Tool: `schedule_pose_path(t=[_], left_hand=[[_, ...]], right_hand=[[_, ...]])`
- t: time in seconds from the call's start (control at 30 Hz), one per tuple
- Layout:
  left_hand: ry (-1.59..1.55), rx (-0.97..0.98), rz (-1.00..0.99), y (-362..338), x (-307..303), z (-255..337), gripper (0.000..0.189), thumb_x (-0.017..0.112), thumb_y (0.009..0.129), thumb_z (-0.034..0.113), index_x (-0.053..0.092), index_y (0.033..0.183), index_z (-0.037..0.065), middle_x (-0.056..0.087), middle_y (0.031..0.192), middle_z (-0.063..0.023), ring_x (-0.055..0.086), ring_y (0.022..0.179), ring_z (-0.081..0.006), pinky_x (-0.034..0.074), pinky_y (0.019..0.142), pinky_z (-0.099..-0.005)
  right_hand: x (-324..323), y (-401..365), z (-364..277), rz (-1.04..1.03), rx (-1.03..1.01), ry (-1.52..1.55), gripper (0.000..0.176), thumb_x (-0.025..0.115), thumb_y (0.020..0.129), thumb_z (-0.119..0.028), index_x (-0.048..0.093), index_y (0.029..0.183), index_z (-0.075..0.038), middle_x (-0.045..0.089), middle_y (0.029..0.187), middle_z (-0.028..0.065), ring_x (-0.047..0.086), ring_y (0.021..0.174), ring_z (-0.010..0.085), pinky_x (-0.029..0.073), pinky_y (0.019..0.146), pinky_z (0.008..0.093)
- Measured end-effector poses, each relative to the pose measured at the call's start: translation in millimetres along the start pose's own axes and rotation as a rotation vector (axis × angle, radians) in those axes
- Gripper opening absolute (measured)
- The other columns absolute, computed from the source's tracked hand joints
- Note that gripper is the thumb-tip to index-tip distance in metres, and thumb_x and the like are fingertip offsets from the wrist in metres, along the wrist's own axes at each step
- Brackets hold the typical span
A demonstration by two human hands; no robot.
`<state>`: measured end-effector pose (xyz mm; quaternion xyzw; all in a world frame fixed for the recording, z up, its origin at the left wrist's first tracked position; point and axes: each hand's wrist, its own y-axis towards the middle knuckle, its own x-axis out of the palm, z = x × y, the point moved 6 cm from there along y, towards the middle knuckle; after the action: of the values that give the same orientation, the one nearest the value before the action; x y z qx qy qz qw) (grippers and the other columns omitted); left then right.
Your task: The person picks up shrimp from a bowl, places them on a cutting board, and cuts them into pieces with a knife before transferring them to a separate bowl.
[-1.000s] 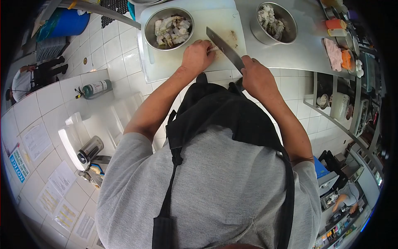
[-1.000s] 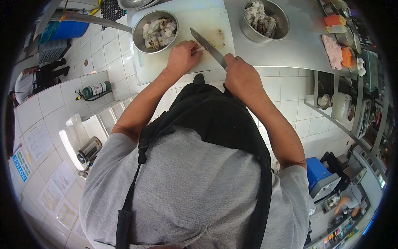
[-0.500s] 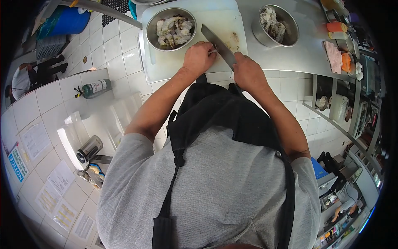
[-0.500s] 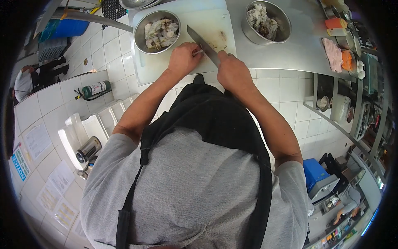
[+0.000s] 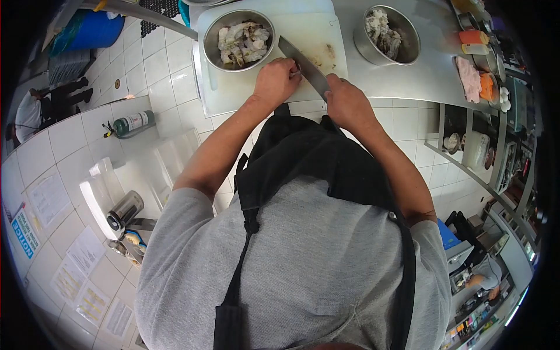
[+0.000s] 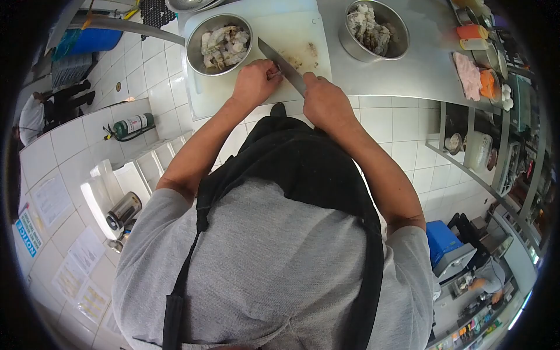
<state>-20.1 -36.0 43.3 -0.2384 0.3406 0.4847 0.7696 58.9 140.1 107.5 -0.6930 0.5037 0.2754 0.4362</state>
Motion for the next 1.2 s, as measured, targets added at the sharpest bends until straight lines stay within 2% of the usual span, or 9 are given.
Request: schedule_pose_path(t=[0.17, 0.4, 0.53, 0.6, 0.83, 0.9, 1.0, 1.1, 1.2], left_hand=[[0.069, 0.07, 0.061, 5, -2, 18, 0.023, 0.08, 0.084, 0.023, 0.075, 0.094, 0.004, 0.07, 0.094, -0.0146, 0.073, 0.088, -0.0359, 0.058, 0.081, -0.0471], [0.021, 0.073, 0.046, 13, 12, 14, 0.029, 0.078, 0.086, 0.025, 0.079, 0.109, 0.008, 0.071, 0.095, -0.012, 0.073, 0.088, -0.0345, 0.059, 0.081, -0.0462], [0.057, 0.076, 0.075, 12, 12, 18, 0.029, 0.078, 0.086, 0.025, 0.079, 0.109, 0.007, 0.072, 0.096, -0.0117, 0.073, 0.089, -0.0343, 0.059, 0.082, -0.0461], [0.038, 0.061, 0.089, 12, 12, 21, 0.021, 0.077, 0.084, 0.022, 0.078, 0.099, 0.006, 0.072, 0.095, -0.0144, 0.073, 0.095, -0.0372, 0.059, 0.085, -0.0502], [0.034, 0.078, 0.055, 14, 10, 19, 0.024, 0.076, 0.083, 0.025, 0.078, 0.098, 0.005, 0.073, 0.096, -0.0161, 0.073, 0.09, -0.0396, 0.06, 0.083, -0.0497], [0.068, 0.038, 0.006, 17, 7, 17, 0.029, 0.079, 0.082, 0.028, 0.079, 0.099, 0.005, 0.074, 0.09, -0.0149, 0.074, 0.086, -0.0358, 0.059, 0.08, -0.045], [-0.071, -0.048, -0.015, 26, -23, 32, 0.027, 0.076, 0.08, 0.03, 0.078, 0.093, 0.006, 0.076, 0.09, -0.0165, 0.075, 0.089, -0.0373, 0.061, 0.081, -0.0475], [0.021, 0.099, -0.051, 72, -45, 78, 0.035, 0.082, 0.081, 0.035, 0.079, 0.099, 0.005, 0.076, 0.088, -0.0158, 0.075, 0.085, -0.0296, 0.059, 0.08, -0.0394], [-0.245, 0.328, 0.01, 111, -76, 148, 0.042, 0.084, 0.085, 0.044, 0.08, 0.101, 0.006, 0.074, 0.084, -0.0112, 0.073, 0.078, -0.0228, 0.058, 0.076, -0.0361]], right_hand=[[-15, -6, 7, 0.14, 0.028, 0.009, 0.022, 0.063, 0.099, -0.011, 0.055, 0.117, -0.001, 0.07, 0.105, 0.0277, 0.071, 0.097, 0.0493, 0.057, 0.084, 0.0587], [-3, -2, 34, 0.148, 0.067, 0.022, 0.023, 0.063, 0.099, -0.011, 0.054, 0.118, -0.001, 0.07, 0.105, 0.0281, 0.071, 0.095, 0.05, 0.058, 0.083, 0.0589], [-8, -14, 26, 0.185, 0.045, 0.023, 0.023, 0.063, 0.099, -0.011, 0.054, 0.118, -0.001, 0.069, 0.105, 0.0287, 0.071, 0.093, 0.0508, 0.058, 0.081, 0.0593], [-8, -17, 24, 0.206, 0.026, 0.031, 0.023, 0.063, 0.099, -0.011, 0.054, 0.118, -0.001, 0.069, 0.105, 0.0287, 0.071, 0.092, 0.051, 0.058, 0.08, 0.0593], [-7, -11, 24, 0.189, 0.061, 0.015, 0.026, 0.062, 0.1, -0.011, 0.055, 0.123, -0.001, 0.07, 0.107, 0.029, 0.07, 0.096, 0.0518, 0.057, 0.083, 0.0597], [-13, -12, 26, 0.241, 0.07, 0.043, 0.027, 0.062, 0.1, -0.011, 0.055, 0.123, -0.001, 0.07, 0.107, 0.0295, 0.07, 0.096, 0.052, 0.058, 0.083, 0.0598], [-10, -10, 36, 0.297, 0.108, 0.036, 0.023, 0.061, 0.098, -0.009, 0.051, 0.116, 0.0, 0.068, 0.105, 0.0296, 0.072, 0.091, 0.0513, 0.059, 0.08, 0.0589], [-3, 0, 45, 0.216, 0.128, -0.036, 0.023, 0.059, 0.096, -0.007, 0.05, 0.116, 0.002, 0.069, 0.104, 0.0306, 0.073, 0.092, 0.0501, 0.061, 0.081, 0.0571], [2, 7, 46, 0.187, 0.128, -0.075, 0.024, 0.057, 0.094, -0.004, 0.049, 0.116, 0.003, 0.069, 0.104, 0.0314, 0.074, 0.093, 0.0502, 0.062, 0.083, 0.0558]])
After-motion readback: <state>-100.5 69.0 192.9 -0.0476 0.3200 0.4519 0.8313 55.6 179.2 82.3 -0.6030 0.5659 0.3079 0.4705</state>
